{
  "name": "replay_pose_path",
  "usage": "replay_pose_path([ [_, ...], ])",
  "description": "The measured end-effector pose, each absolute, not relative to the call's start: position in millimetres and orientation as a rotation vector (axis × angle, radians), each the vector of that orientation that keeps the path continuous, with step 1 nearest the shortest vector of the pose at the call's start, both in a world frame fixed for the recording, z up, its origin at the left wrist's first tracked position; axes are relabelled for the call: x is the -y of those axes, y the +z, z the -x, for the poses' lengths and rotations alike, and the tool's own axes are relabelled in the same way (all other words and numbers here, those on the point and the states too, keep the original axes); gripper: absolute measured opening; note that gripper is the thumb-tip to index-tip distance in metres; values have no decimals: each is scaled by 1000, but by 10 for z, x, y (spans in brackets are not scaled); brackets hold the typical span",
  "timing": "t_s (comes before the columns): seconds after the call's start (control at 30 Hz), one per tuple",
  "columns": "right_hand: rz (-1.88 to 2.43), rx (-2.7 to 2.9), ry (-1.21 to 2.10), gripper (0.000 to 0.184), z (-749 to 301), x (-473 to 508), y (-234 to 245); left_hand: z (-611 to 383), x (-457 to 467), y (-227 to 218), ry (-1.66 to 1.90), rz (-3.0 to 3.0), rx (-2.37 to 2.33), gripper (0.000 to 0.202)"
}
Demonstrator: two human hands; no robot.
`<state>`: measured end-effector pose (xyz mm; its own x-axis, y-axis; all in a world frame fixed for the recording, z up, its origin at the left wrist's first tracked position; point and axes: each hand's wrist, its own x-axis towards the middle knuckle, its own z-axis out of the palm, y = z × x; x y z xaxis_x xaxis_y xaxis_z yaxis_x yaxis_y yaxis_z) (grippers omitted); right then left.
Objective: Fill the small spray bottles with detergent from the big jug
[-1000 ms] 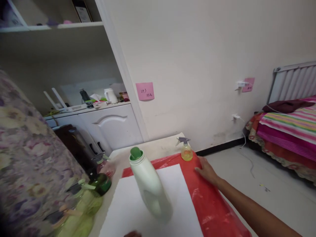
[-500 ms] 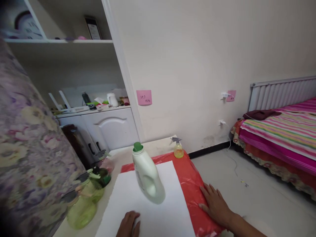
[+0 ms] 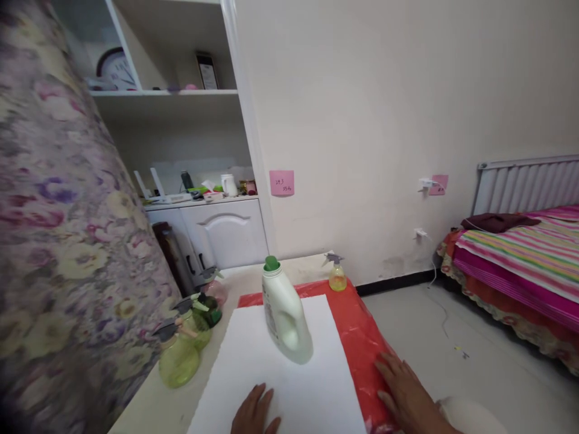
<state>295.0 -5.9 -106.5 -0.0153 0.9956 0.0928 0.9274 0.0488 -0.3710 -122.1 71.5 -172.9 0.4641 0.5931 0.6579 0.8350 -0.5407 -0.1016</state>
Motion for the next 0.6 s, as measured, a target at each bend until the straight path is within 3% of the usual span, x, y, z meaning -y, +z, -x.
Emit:
replay_pose_path([
  [0.2, 1806, 2102, 482, 56, -2682, 108, -1130, 1169, -501, -1618, -640, 2215, 1236, 44],
  [0.33, 1874, 2144, 388, 57, -2732, 135, -1301, 1115, -407, -1544, -673, 2132, 1252, 44],
  [0.47, 1760, 2130, 312, 47, -2780, 133, -1404, 1109, -310, -1490, -671, 2156, 1271, 46],
  [0.6, 1520, 2042, 368, 39, -2478, 118, -1171, 1162, -205, -1495, -686, 2187, 1352, 45],
])
